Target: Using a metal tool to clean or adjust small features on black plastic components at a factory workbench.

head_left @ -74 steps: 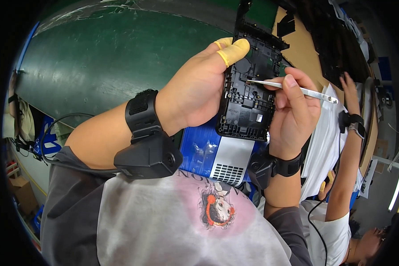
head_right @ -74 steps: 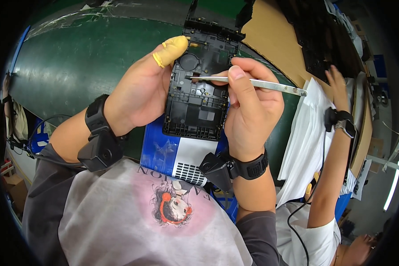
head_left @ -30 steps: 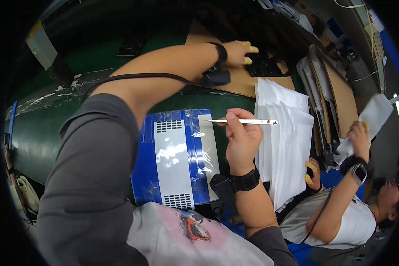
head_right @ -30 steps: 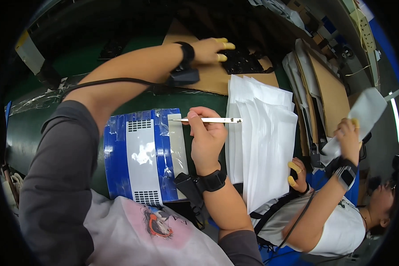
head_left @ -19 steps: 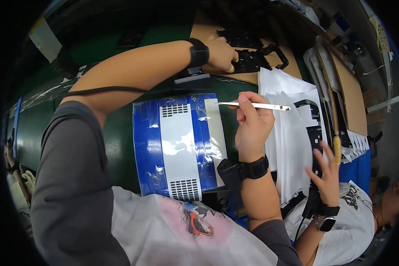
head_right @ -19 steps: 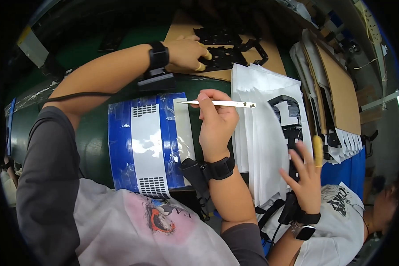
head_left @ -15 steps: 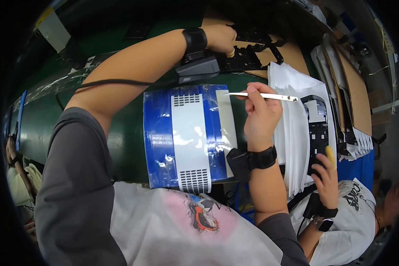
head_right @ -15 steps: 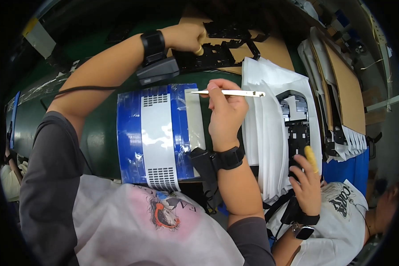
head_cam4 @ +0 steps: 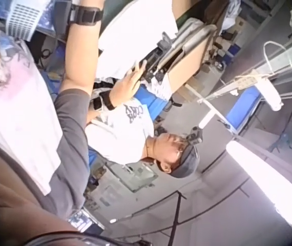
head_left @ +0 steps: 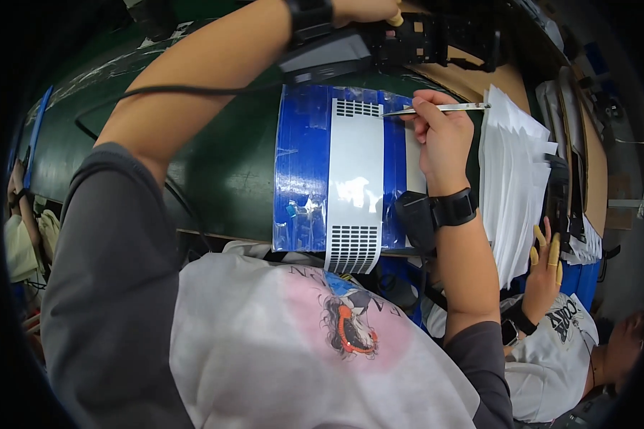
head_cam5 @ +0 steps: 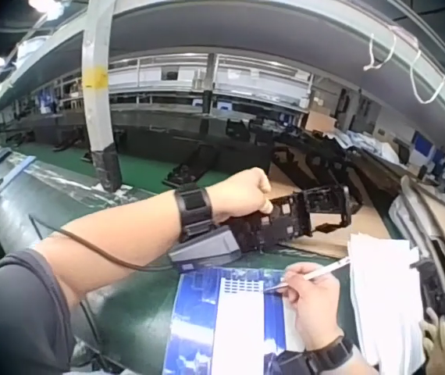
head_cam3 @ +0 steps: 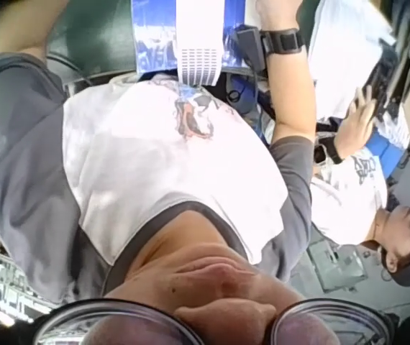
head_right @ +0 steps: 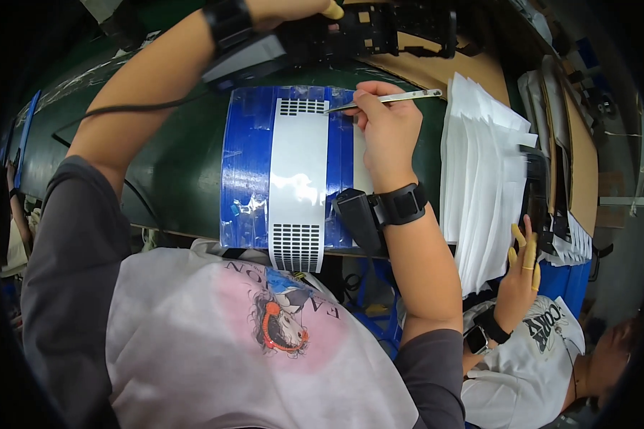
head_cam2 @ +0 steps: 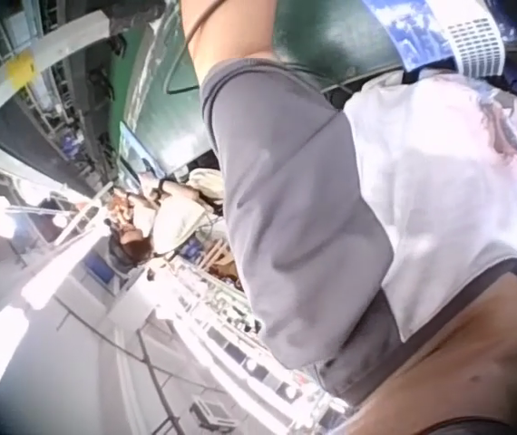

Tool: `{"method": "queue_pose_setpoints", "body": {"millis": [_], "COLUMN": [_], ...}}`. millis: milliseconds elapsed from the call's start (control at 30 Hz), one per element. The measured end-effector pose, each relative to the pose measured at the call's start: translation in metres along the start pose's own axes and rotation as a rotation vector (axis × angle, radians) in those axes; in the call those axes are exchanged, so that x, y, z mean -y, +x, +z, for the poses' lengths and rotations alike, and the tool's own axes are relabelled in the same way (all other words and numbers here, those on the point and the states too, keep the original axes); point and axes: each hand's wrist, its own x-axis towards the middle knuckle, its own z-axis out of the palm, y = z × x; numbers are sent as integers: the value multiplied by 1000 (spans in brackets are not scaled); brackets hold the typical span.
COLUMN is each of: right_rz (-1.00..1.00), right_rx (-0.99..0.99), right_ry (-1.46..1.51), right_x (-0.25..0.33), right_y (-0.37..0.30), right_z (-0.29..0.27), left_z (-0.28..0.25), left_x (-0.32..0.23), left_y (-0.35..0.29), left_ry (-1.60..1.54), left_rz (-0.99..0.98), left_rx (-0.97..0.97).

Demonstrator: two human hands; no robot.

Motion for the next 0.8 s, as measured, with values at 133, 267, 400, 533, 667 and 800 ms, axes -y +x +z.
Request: {"method": "queue_pose_setpoints", "body": {"millis": [133,267,400,533,667,800], "right_rz": [29,43,55,58,57,-13], "right_rx": [-36,-23,-39,-40,-21,112], "right_ry": [17,16,-7,-36,-28,73], "right_x": [-5,-8,-8,-4,-2,19], "right_y": [3,6,3,2,2,-10], "right_z": [-9,-18,-9,0,-7,-3], "left_z": [-32,-34,-30,-24,-22,-5], "left_x": [4,-16,15,24,25,17], "left_y": [-45,-108,-133,-140,-144,-150], "left_ry": [-598,-883,-905,-908,-1019,-1180], "left_rz": [-215,-366,-192,-305,-289,-328], "left_rx": [318,112,25,-223,-119,-138]}}
